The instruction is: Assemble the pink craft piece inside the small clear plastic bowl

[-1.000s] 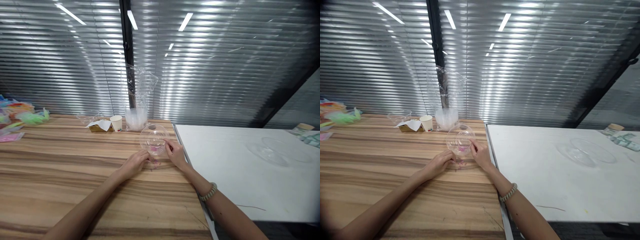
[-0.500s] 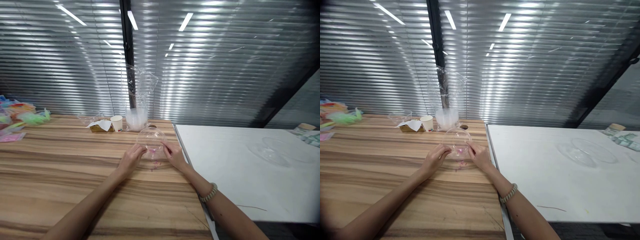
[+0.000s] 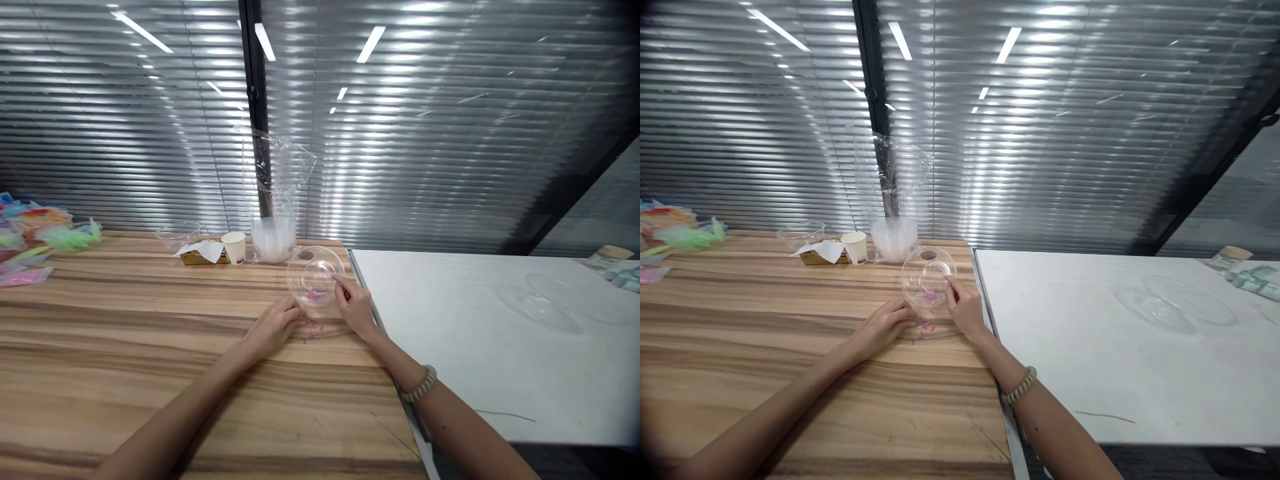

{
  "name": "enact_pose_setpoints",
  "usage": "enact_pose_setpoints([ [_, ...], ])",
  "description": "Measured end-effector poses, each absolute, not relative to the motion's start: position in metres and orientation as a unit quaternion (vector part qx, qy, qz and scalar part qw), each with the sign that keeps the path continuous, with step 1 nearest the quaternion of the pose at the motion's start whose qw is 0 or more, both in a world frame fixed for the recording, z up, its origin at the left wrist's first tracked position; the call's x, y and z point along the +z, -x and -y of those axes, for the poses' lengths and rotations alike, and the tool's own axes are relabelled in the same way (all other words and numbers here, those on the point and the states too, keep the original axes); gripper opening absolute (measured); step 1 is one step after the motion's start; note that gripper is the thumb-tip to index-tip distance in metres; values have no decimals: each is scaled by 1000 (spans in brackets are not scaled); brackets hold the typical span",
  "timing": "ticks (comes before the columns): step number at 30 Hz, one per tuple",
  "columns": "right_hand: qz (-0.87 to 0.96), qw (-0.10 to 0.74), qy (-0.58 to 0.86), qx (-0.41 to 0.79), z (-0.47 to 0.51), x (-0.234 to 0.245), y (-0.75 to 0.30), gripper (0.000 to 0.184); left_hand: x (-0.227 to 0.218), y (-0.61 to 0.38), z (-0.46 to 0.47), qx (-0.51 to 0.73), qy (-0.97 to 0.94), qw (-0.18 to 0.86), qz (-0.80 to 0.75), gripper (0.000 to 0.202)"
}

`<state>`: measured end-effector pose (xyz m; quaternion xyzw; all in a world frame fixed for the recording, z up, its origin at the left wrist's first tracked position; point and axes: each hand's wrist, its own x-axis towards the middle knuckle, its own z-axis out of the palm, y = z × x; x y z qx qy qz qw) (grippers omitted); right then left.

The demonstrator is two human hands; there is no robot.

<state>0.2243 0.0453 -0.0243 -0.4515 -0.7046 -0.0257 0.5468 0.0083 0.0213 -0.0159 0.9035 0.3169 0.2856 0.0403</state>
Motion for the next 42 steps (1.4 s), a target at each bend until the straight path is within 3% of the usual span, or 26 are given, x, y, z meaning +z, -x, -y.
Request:
enact_pose_setpoints([
  [6, 716, 538, 444, -22, -46, -26, -224, 29, -24, -8, -26, 295, -887, 139, -326, 12],
  [16, 722, 541, 430, -21, -47, -28, -225, 28, -23, -13, -23, 305, -873, 133, -357, 16],
  [25, 773, 508, 380, -25, -44, -30, -224, 28, -14, -7, -25, 423, -840, -23, -341, 18],
  [32, 777, 511, 366, -18, -44, -31, -223, 28, -20, -2, -30, 396, -851, -92, -332, 16],
  [38, 763, 520, 384, -15, -45, -32, -224, 28, -20, -3, -31, 327, -885, -146, -298, 26],
  [42, 721, 547, 425, -14, -45, -28, -224, 28, -17, -7, -26, 347, -879, -148, -290, 19],
])
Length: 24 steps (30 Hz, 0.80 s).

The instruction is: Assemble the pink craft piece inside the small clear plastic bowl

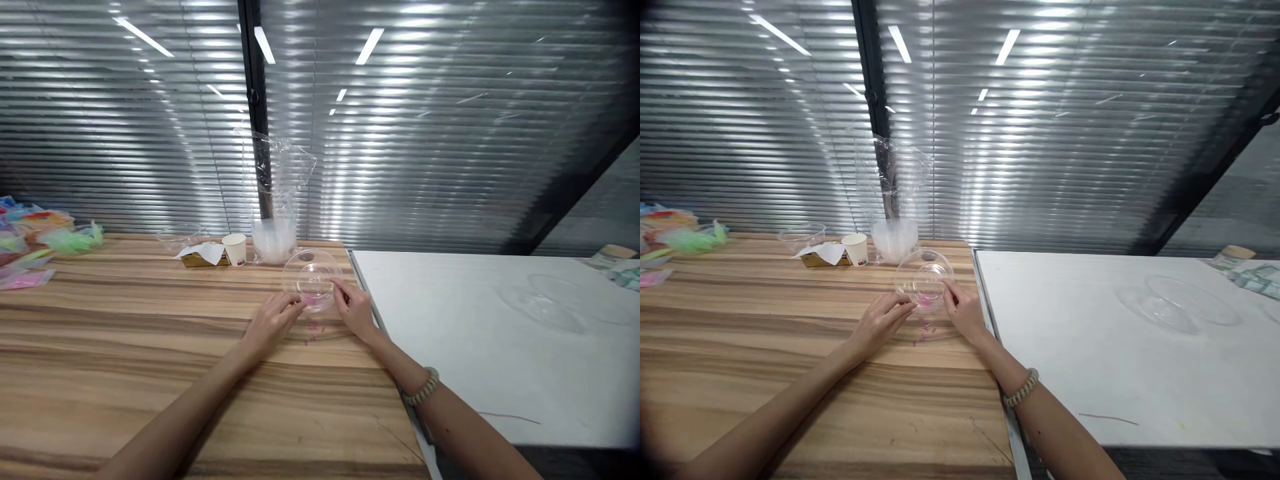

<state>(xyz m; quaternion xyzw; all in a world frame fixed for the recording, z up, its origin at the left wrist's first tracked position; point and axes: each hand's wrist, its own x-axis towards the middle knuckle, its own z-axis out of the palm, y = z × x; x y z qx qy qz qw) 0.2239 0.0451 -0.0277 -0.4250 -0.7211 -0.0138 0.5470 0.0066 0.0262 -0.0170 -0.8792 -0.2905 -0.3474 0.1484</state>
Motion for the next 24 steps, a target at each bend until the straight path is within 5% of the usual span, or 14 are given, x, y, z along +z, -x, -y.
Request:
enact_pose_setpoints([
  [9, 695, 551, 461, -23, -46, -26, -224, 30, -15, -13, -23, -279, 914, -23, 293, 22],
  [24, 699, 545, 464, -15, -46, -26, -224, 30, -30, -11, -32, -297, 896, -82, 321, 19],
])
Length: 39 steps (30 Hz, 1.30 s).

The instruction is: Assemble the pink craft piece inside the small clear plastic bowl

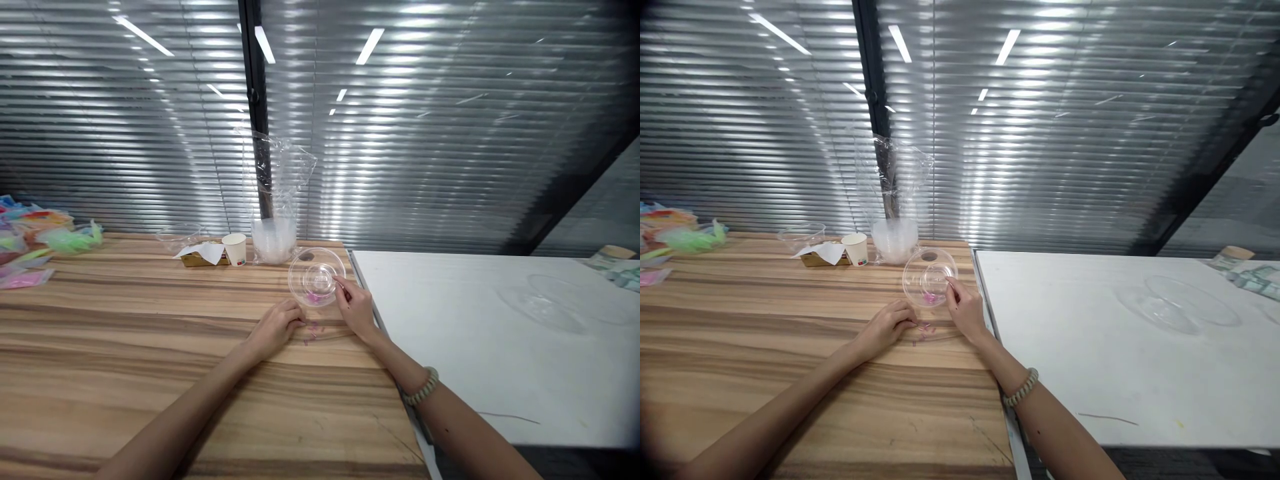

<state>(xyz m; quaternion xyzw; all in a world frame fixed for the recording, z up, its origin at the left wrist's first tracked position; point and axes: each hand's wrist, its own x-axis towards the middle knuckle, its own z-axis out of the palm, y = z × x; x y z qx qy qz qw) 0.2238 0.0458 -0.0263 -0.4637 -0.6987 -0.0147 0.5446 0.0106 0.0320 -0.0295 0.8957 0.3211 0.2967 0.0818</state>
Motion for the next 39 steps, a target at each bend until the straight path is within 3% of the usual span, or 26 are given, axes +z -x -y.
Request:
enact_pose_setpoints([
  [8, 708, 545, 449, -18, -48, -29, -225, 29, -21, -13, -24, 319, -887, 80, -323, 16],
  [15, 761, 511, 397, -33, -44, -30, -224, 29, -20, -8, -28, 421, -849, -17, -318, 16],
  [19, 771, 510, 380, -19, -42, -28, -223, 29, -24, -2, -32, 410, -854, -57, -315, 16],
  [26, 767, 509, 391, -17, -43, -29, -224, 30, -24, -3, -30, 327, -906, -55, -264, 39],
  [30, 758, 508, 408, -30, -44, -30, -224, 29, -20, -7, -27, 342, -902, -63, -254, 28],
  [33, 747, 515, 418, -37, -45, -30, -225, 29, -15, -10, -22, 348, -902, -14, -255, 20],
  [39, 716, 539, 442, -32, -48, -30, -227, 30, -5, -12, -15, 278, -886, 268, -258, 12],
])
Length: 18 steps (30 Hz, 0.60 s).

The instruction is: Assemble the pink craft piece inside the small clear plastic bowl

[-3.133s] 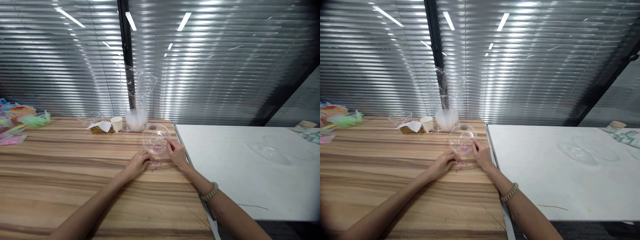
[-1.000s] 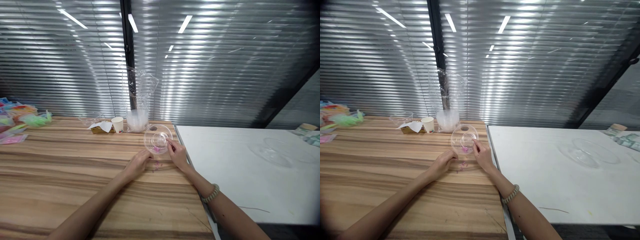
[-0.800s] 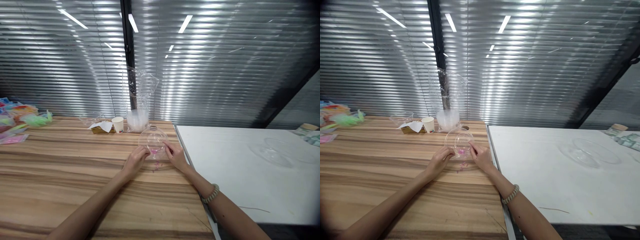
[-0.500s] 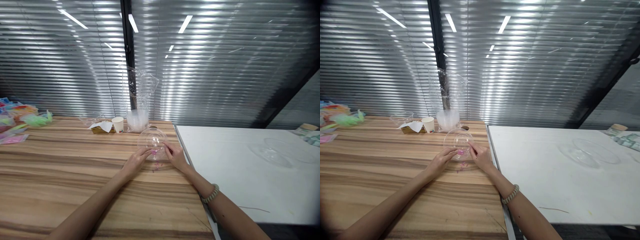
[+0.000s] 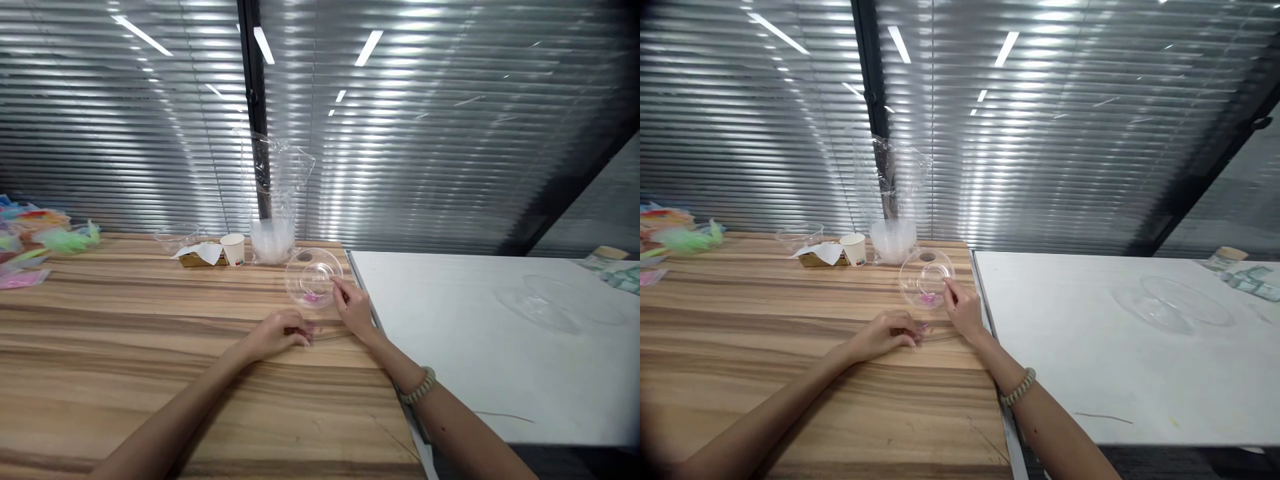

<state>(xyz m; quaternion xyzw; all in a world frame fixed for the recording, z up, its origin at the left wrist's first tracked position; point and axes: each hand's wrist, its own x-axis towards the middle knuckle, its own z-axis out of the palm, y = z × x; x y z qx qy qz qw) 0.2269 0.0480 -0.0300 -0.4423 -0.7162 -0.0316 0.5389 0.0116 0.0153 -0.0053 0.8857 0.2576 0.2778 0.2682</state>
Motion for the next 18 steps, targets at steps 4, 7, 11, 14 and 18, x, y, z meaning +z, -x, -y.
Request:
enact_pose_setpoints([
  [4, 716, 535, 448, -27, -47, -28, -227, 29, -3, -11, -16, 261, -863, 344, -263, 18],
  [7, 719, 531, 449, -26, -45, -27, -226, 29, -2, -11, -15, 254, -859, 358, -264, 16],
  [11, 718, 536, 444, -31, -45, -27, -226, 28, -1, -14, -14, 262, -857, 353, -269, 14],
  [14, 719, 534, 443, -28, -46, -27, -226, 28, -3, -15, -14, 267, -858, 345, -272, 12],
  [18, 721, 530, 445, -23, -46, -27, -226, 28, -8, -15, -15, 277, -855, 337, -279, 10],
])
